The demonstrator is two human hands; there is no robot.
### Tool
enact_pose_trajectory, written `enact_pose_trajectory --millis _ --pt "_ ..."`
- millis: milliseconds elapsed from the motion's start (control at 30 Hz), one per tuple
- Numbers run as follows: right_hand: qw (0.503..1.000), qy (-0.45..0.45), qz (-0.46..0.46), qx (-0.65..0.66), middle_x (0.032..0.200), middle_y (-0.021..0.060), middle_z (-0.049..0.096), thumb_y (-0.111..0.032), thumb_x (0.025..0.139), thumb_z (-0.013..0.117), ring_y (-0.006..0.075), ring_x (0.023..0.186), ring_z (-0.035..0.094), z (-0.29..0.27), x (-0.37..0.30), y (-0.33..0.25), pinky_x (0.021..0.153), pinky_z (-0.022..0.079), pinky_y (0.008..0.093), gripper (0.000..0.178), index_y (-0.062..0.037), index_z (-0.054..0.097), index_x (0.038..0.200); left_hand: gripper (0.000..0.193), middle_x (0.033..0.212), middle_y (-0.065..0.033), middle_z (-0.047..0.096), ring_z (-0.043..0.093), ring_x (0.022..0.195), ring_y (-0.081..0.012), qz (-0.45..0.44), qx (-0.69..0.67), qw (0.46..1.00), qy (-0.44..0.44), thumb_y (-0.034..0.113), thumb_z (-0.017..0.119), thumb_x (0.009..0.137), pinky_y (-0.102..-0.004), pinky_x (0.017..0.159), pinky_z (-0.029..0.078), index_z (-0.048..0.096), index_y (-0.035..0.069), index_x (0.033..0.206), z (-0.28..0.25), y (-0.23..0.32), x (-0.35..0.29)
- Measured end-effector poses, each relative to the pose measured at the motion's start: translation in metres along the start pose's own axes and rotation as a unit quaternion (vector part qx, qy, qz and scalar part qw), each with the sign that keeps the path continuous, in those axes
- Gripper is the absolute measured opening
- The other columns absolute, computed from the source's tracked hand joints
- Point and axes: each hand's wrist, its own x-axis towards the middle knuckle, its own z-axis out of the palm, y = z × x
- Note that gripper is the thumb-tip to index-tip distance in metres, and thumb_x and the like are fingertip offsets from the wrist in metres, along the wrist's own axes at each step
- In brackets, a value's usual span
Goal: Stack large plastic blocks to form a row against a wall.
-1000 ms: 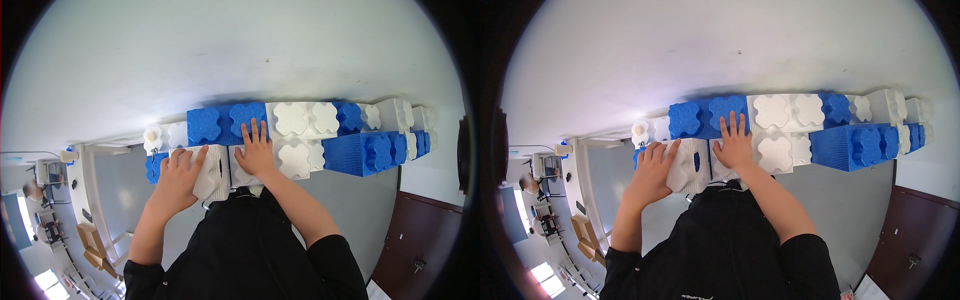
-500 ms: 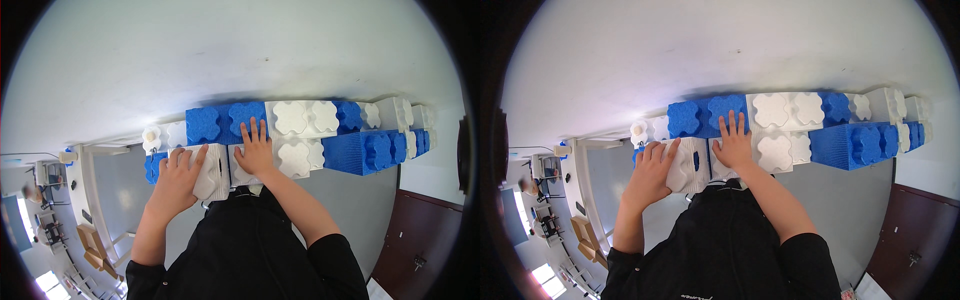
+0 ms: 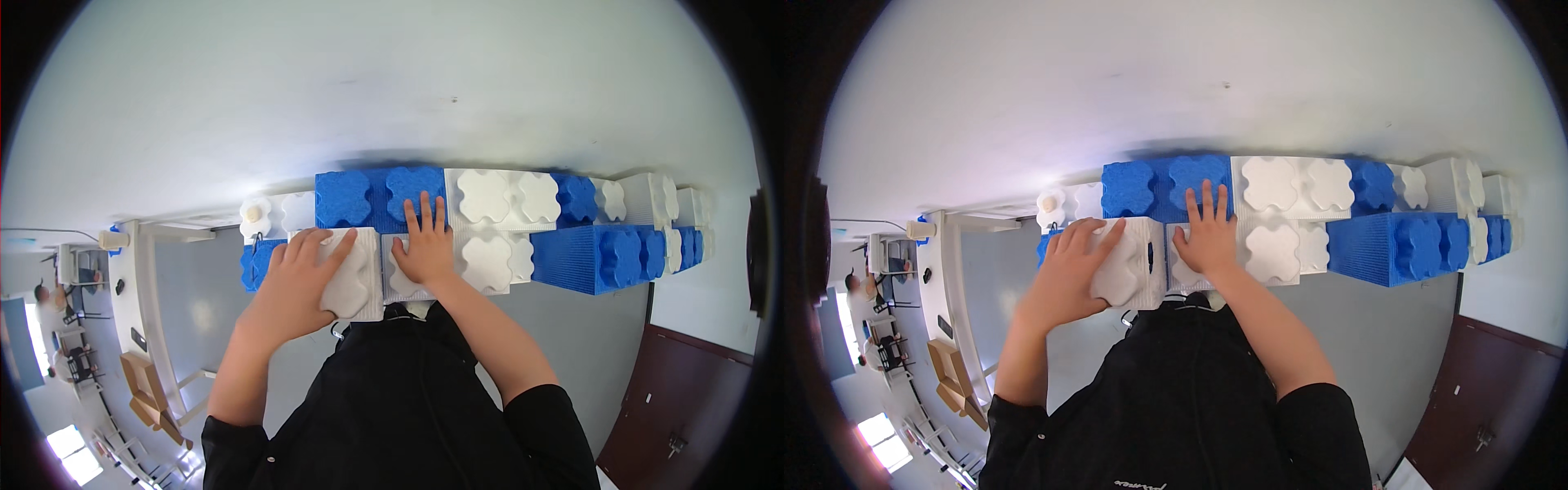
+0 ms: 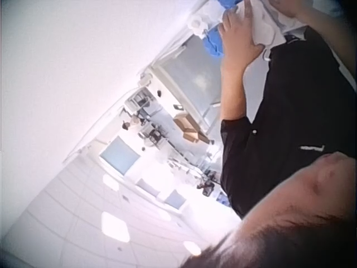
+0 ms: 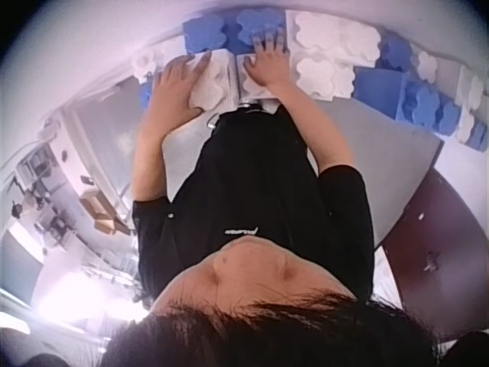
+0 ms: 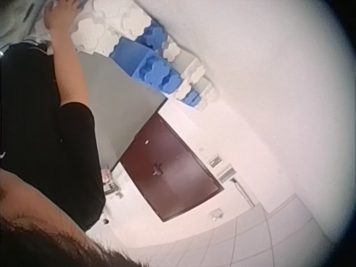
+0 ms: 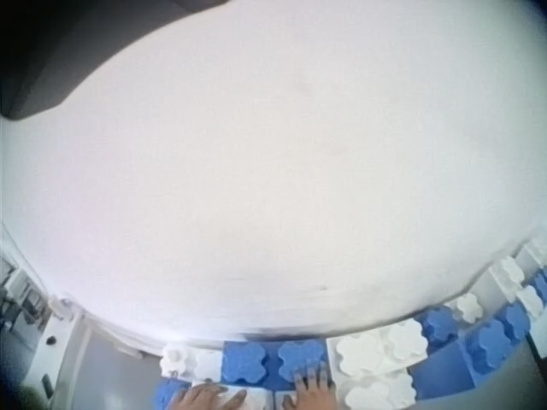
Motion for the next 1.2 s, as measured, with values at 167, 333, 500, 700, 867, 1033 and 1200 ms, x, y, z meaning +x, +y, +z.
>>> enact_pose_trajectory --millis 167,333,500,700,867,1033,1200 --pt "1.0 0.009 -0.01 0.009 0.173 0.0217 0.023 -0.04 0.09 0.068 0.0498 0.158 0.019 -0.002 0.001 0.003 0.11 0.04 0.0637 0.084 -0.0137 0.038 0.164 0.062 0.141 -0.0167 0.062 0.051 0.14 -0.0378 -0.066 -0.301 0.931 0.197 0.011 0.072 0.089 -0.046 0.119 0.039 0.057 0.006 0.148 0.021 -0.059 -0.028" --pt "0.999 0.012 -0.016 0.028 0.174 0.0201 0.022 -0.039 0.09 0.07 0.0503 0.158 0.019 0.004 0.002 0.013 0.112 0.037 0.0667 0.085 -0.017 0.036 0.165 0.034 0.13 -0.0166 0.068 0.057 0.13 -0.0402 -0.249 -0.133 0.914 0.293 0.017 0.063 0.099 -0.0528 0.116 0.04 0.067 0.005 0.13 0.163 -0.127 -0.02" --pt "0.982 -0.022 0.025 0.187 0.145 0.0218 0.057 -0.033 0.091 0.074 0.0481 0.136 0.046 -0.039 0.03 0.018 0.113 0.036 0.065 0.055 -0.008 0.063 0.139 0.031 0.128 -0.0062 0.069 0.051 0.137 -0.0321 -0.273 -0.011 0.921 0.278 0.026 0.055 0.104 -0.0558 0.119 0.031 0.069 0.011 0.127 0.203 -0.117 -0.018" --pt "0.948 -0.043 -0.315 0.027 0.144 0.0293 0.051 -0.051 0.081 0.083 0.0491 0.133 0.048 -0.147 0.004 -0.124 0.116 0.031 0.0693 0.096 -0.0077 0.043 0.157 0.028 0.125 -0.0064 0.068 0.052 0.136 -0.0317 -0.29 -0.026 0.917 0.272 0.025 0.055 0.104 -0.0545 0.119 0.031 0.069 0.012 0.124 0.194 -0.115 -0.019" --pt "0.934 -0.199 -0.296 -0.02 0.136 0.0342 0.051 -0.055 0.068 0.091 0.049 0.132 0.048 -0.145 0.013 -0.154 0.118 0.025 0.0725 0.127 -0.0078 0.025 0.165 0.03 0.126 -0.0079 0.068 0.051 0.137 -0.0312 -0.297 -0.031 0.92 0.254 0.026 0.054 0.104 -0.0555 0.12 0.031 0.069 0.011 0.124 0.194 -0.113 -0.016" --pt "0.932 -0.204 -0.281 -0.101 0.125 0.0269 0.052 -0.032 0.06 0.096 0.0449 0.118 0.052 -0.133 0.007 -0.161 0.108 0.037 0.0584 0.125 -0.0127 0.03 0.165 0.028 0.124 -0.0087 0.069 0.051 0.136 -0.0318 -0.291 -0.02 0.916 0.275 0.026 0.056 0.102 -0.0568 0.119 0.032 0.069 0.009 0.119 0.195 -0.107 -0.014" --pt "0.945 -0.185 -0.26 -0.066 0.128 0.0262 0.052 -0.024 0.061 0.093 0.0462 0.121 0.051 -0.137 0.007 -0.158 0.109 0.037 0.0551 0.113 -0.0148 0.038 0.158 0.026 0.12 -0.0093 0.07 0.053 0.134 -0.0326 -0.293 -0.027 0.909 0.294 0.026 0.057 0.101 -0.0568 0.118 0.033 0.071 0.008 0.113 0.196 -0.108 -0.011"
